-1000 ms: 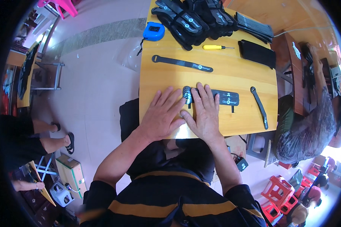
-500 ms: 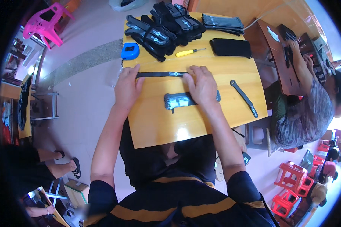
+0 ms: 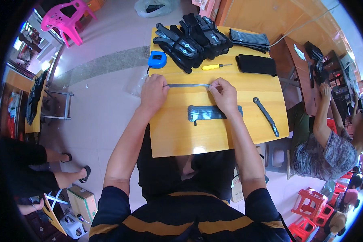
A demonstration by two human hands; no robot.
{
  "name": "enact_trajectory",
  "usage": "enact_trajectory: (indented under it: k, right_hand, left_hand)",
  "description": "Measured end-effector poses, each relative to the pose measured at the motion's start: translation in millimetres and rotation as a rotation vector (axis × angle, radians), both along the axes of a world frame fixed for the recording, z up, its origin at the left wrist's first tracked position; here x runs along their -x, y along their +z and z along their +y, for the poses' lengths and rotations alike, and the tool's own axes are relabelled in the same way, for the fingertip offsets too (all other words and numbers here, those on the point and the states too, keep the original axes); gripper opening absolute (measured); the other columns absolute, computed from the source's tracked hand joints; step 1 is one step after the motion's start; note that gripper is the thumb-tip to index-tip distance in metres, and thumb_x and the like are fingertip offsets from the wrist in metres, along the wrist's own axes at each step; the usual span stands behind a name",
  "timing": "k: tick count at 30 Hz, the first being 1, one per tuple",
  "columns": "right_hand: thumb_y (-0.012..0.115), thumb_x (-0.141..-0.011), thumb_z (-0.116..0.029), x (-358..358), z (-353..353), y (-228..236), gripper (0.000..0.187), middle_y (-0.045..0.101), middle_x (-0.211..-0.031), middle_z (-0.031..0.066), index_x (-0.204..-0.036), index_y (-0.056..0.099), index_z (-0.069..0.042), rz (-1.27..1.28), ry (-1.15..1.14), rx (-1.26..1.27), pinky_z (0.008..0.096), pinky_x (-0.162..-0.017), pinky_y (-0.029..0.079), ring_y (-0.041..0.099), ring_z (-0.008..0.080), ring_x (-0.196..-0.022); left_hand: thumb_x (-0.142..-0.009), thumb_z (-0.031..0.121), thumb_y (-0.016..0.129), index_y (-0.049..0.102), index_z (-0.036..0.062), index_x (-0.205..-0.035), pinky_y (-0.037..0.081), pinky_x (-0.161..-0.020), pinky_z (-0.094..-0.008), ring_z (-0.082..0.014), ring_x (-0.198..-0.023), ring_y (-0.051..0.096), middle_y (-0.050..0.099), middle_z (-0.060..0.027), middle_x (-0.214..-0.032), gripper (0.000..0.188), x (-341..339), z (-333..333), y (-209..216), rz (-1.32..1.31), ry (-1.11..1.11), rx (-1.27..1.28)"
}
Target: The person is attaching labels or small stickers to black silicone watch straps in a workshop environment.
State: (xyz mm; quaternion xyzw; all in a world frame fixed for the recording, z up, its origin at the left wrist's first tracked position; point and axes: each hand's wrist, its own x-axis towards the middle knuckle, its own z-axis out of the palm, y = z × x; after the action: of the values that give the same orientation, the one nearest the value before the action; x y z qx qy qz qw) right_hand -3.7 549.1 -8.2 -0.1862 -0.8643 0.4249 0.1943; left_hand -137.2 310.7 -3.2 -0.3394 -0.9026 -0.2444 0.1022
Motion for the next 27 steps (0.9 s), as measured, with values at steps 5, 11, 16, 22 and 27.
enact_trajectory:
  k: [5,11,16,22,27]
  right_hand:
    - [0.068,-0.097,-0.007,-29,5,7,0.01,0.061,-0.078,-0.0031,-0.097,0.058,-0.006,0.24,0.072,0.61,0.0214,-0.067,0.048,0.059,0.0046,-0.072]
    - [0.063,-0.101,-0.007,-104,-11,45,0.007,0.059,-0.086,-0.0024,-0.101,0.056,-0.007,0.294,-0.021,0.754,0.0206,-0.068,0.05,0.06,0.0063,-0.075]
    - [0.065,-0.1,-0.009,-161,-12,20,0.008,0.062,-0.081,-0.0008,-0.101,0.057,-0.007,0.272,-0.115,0.696,0.022,-0.066,0.05,0.061,0.0079,-0.07]
    - [0.067,-0.098,-0.005,-169,-5,3,0.007,0.06,-0.079,-0.0031,-0.097,0.06,-0.005,0.233,-0.183,0.624,0.0198,-0.065,0.047,0.057,0.0048,-0.068]
    - [0.069,-0.096,-0.005,-157,11,1,0.007,0.06,-0.077,-0.0038,-0.094,0.063,-0.004,0.237,-0.201,0.554,0.0194,-0.064,0.045,0.053,0.0028,-0.067]
  left_hand:
    - [-0.092,0.01,0.071,0.063,0.002,-0.096,0.051,-0.068,-0.0322,-0.021,-0.074,0.065,0.068,-0.0082,-0.087,0.012,-29,-19,23,-0.525,-0.107,-0.285]
    - [-0.097,0.003,0.064,0.067,0.001,-0.103,0.051,-0.071,-0.0235,-0.0073,-0.077,0.061,0.065,0.0006,-0.088,0.008,-110,-36,31,-1.055,-0.188,-0.711]
    - [-0.098,0.007,0.064,0.07,-0.001,-0.111,0.054,-0.071,-0.0241,-0.0085,-0.073,0.063,0.069,-0.0023,-0.085,0.017,-151,-34,19,-1.147,-0.073,-0.704]
    - [-0.096,0.011,0.068,0.072,-0.0016,-0.103,0.054,-0.064,-0.0235,-0.0083,-0.07,0.065,0.071,-0.004,-0.083,0.015,-155,-19,16,-1.016,0.07,-0.63]
    - [-0.093,0.008,0.071,0.072,-0.0006,-0.097,0.053,-0.06,-0.0241,-0.0086,-0.065,0.064,0.071,-0.0035,-0.079,0.01,-142,-1,12,-0.892,0.12,-0.522]
